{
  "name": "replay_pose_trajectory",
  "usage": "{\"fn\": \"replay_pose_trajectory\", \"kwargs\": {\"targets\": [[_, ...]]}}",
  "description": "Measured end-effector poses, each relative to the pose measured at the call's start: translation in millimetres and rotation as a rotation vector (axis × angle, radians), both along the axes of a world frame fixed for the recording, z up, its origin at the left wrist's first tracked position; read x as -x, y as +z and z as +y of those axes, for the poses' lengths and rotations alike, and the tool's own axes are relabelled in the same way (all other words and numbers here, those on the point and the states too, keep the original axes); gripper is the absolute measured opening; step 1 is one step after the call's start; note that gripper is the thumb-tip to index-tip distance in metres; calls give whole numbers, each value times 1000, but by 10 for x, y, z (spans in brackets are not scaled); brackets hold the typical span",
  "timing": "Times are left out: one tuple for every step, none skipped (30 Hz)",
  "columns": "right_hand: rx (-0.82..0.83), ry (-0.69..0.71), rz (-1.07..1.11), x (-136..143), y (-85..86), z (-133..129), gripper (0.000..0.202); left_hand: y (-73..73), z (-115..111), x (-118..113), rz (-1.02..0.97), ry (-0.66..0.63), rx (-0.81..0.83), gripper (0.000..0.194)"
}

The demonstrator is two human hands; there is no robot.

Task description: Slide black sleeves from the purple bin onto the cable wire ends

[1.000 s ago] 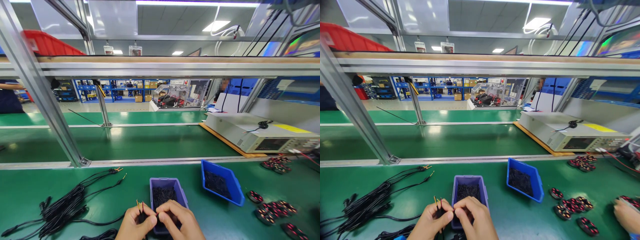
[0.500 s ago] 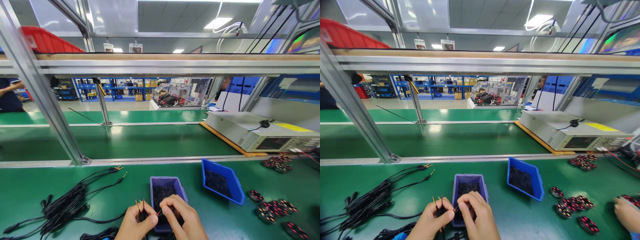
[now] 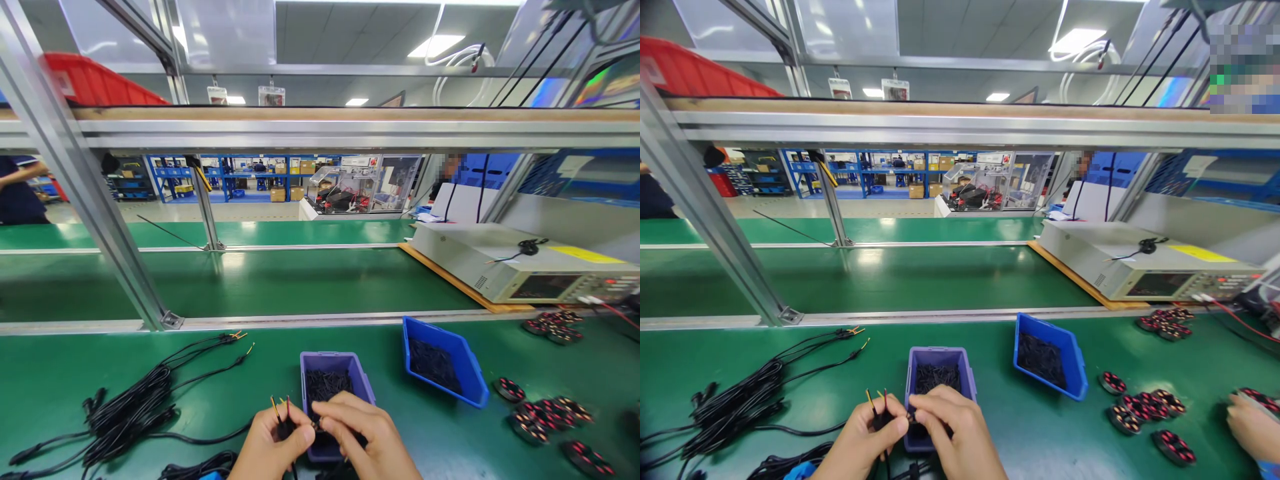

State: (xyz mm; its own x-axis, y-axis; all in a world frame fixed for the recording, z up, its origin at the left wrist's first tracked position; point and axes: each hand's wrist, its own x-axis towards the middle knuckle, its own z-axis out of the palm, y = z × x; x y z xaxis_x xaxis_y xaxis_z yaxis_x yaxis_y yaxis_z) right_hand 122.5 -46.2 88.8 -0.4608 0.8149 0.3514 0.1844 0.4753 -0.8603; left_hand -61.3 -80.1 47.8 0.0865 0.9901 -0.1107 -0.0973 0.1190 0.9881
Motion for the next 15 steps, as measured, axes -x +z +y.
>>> {"fn": "replay_pose_trajectory", "kwargs": {"targets": [[52, -33, 49, 1, -5, -1, 27, 0, -1, -1, 8, -8, 7, 61], [102, -66, 104, 6, -14, -3, 25, 1, -2, -3, 17, -16, 11, 61], [143, -82, 154, 14, -24, -8, 24, 3, -3, -5, 24, -21, 10, 62], [170, -84, 188, 23, -35, -15, 23, 5, -4, -6, 30, -22, 2, 62], [182, -76, 207, 33, -43, -22, 21, 7, -6, -8, 34, -21, -9, 62], [182, -70, 214, 42, -49, -29, 20, 8, -7, -9, 38, -20, -23, 61], [173, -74, 214, 49, -50, -35, 18, 8, -9, -9, 40, -19, -36, 61], [158, -82, 208, 54, -48, -40, 16, 6, -11, -9, 42, -19, -46, 60], [138, -93, 201, 56, -43, -43, 15, 4, -12, -9, 42, -20, -52, 59], [113, -101, 194, 57, -35, -45, 15, 2, -14, -8, 41, -21, -55, 59], [86, -99, 185, 57, -26, -46, 15, 0, -16, -7, 39, -22, -55, 58], [61, -93, 173, 55, -17, -47, 15, -2, -17, -5, 37, -23, -53, 57], [37, -83, 159, 54, -9, -48, 15, -3, -17, -3, 34, -22, -50, 57], [17, -77, 147, 53, -2, -48, 15, -3, -18, -1, 31, -22, -47, 56], [1, -78, 140, 52, 4, -49, 16, -2, -18, 0, 28, -22, -46, 56]]}}
